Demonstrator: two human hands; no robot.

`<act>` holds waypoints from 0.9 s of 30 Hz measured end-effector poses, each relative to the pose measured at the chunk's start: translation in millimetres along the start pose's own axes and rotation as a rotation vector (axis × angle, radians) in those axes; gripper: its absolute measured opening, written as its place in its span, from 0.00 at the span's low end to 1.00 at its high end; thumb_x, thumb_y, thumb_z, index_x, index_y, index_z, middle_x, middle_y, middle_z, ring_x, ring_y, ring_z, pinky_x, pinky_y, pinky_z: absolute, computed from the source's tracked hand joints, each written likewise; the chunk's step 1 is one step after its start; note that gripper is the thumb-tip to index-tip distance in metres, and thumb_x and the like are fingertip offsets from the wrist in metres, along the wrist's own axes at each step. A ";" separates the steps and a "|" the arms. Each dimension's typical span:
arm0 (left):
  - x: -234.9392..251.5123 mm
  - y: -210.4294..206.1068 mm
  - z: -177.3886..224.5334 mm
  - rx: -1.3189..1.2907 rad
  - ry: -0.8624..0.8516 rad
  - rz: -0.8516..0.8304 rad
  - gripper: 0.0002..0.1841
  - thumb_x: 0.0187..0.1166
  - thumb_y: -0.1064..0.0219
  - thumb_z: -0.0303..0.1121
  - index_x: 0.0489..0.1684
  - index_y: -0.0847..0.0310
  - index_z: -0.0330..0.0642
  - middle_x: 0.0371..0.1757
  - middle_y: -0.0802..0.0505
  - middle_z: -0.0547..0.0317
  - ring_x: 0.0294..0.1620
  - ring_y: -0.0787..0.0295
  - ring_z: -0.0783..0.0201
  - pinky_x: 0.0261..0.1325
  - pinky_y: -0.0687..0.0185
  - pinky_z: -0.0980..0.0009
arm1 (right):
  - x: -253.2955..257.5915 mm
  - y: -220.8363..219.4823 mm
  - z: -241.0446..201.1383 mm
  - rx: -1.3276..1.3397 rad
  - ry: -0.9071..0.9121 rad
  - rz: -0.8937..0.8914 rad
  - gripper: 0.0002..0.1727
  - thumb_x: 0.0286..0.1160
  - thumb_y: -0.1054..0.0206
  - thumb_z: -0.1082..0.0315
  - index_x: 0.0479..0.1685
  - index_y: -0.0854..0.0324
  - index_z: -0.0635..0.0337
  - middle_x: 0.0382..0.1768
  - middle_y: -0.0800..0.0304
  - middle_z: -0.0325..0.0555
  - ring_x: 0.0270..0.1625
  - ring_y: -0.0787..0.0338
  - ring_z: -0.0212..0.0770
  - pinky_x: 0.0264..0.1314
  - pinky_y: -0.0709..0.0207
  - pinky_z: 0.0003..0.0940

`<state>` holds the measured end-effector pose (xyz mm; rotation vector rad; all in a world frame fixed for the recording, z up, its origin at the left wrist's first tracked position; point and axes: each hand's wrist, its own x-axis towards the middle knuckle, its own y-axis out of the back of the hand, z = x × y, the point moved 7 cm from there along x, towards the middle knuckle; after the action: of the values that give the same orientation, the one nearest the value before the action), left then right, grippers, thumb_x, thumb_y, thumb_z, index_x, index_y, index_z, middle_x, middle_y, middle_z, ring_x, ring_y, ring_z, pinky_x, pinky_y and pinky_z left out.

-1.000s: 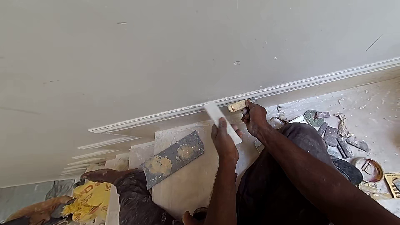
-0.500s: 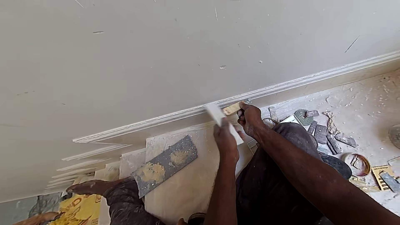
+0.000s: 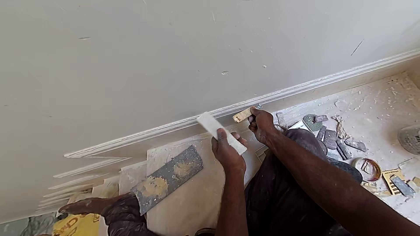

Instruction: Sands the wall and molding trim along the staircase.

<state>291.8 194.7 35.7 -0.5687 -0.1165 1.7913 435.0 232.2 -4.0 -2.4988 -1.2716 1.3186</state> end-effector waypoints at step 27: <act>3.2 -2.2 -11.0 0.091 0.108 -0.075 0.15 0.96 0.51 0.48 0.54 0.29 0.46 0.23 0.16 0.63 0.17 0.16 0.67 0.22 0.13 0.71 | 6.4 9.8 -8.1 -0.070 0.081 0.059 0.16 0.94 0.45 0.59 0.35 0.27 0.55 0.15 0.31 0.34 0.13 0.37 0.27 0.15 0.45 0.22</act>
<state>297.9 196.0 25.9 -0.5869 0.0172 1.6804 448.9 232.6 -6.8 -2.6270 -1.2577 1.1910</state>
